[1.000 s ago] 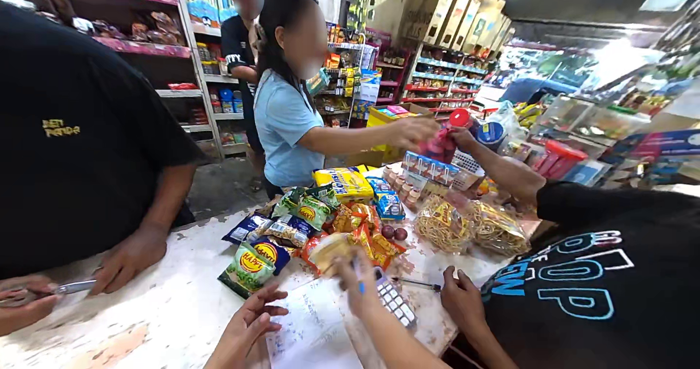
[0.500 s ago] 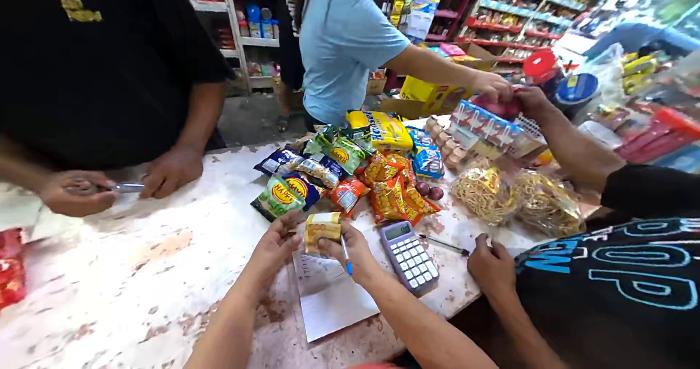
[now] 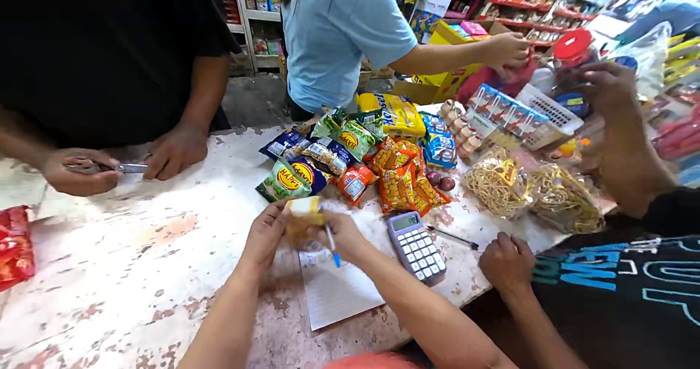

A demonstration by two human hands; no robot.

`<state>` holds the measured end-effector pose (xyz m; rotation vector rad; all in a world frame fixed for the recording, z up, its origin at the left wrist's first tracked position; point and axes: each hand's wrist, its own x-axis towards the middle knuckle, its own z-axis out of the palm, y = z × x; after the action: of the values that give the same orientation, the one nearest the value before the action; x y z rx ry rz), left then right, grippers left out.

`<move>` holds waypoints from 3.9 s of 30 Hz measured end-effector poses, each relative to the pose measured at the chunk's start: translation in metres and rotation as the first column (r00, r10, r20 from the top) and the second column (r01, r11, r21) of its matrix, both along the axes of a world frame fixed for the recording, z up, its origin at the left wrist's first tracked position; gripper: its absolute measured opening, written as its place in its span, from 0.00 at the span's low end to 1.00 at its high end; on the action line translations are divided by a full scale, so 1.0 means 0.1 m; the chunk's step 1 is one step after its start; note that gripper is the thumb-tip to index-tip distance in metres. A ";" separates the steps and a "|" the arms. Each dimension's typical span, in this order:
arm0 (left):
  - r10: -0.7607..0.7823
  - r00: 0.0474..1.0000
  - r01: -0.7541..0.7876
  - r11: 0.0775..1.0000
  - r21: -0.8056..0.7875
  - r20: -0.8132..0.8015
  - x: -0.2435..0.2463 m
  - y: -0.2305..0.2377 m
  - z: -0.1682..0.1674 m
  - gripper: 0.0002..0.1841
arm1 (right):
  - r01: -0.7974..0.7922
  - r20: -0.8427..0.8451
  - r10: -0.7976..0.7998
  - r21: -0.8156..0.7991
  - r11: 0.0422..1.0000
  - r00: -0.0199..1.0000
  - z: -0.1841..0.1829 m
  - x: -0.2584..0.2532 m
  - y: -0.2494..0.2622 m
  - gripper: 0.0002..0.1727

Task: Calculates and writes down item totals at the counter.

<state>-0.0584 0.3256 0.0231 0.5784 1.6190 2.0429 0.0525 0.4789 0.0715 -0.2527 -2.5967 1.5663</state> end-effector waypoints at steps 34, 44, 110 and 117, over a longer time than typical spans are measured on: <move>-0.297 0.878 0.247 0.953 0.176 0.374 -0.02 -0.10 0.06 0.15 | -0.004 -0.317 0.028 0.075 0.997 0.948 -0.02 0.12 0.14 0.07; 0.019 0.964 0.002 0.997 -0.077 0.267 0.07 0.00 0.21 0.12 | -0.335 -0.226 0.474 0.461 0.822 0.851 -0.06 0.72 0.22 0.04; -0.205 0.978 0.205 0.932 -0.300 0.033 0.09 0.09 0.03 0.40 | 0.626 -0.254 -0.576 0.220 0.748 0.777 -0.27 2.01 1.08 0.19; -0.207 0.978 0.193 0.933 -0.305 -0.017 0.08 0.08 -0.02 0.40 | 0.485 -0.268 -0.421 0.260 0.835 0.867 -0.52 2.37 1.03 0.24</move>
<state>-0.0503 0.3331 0.0214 0.6546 1.7772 1.6067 0.2893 0.5818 0.0197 -0.5997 -2.3478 0.9401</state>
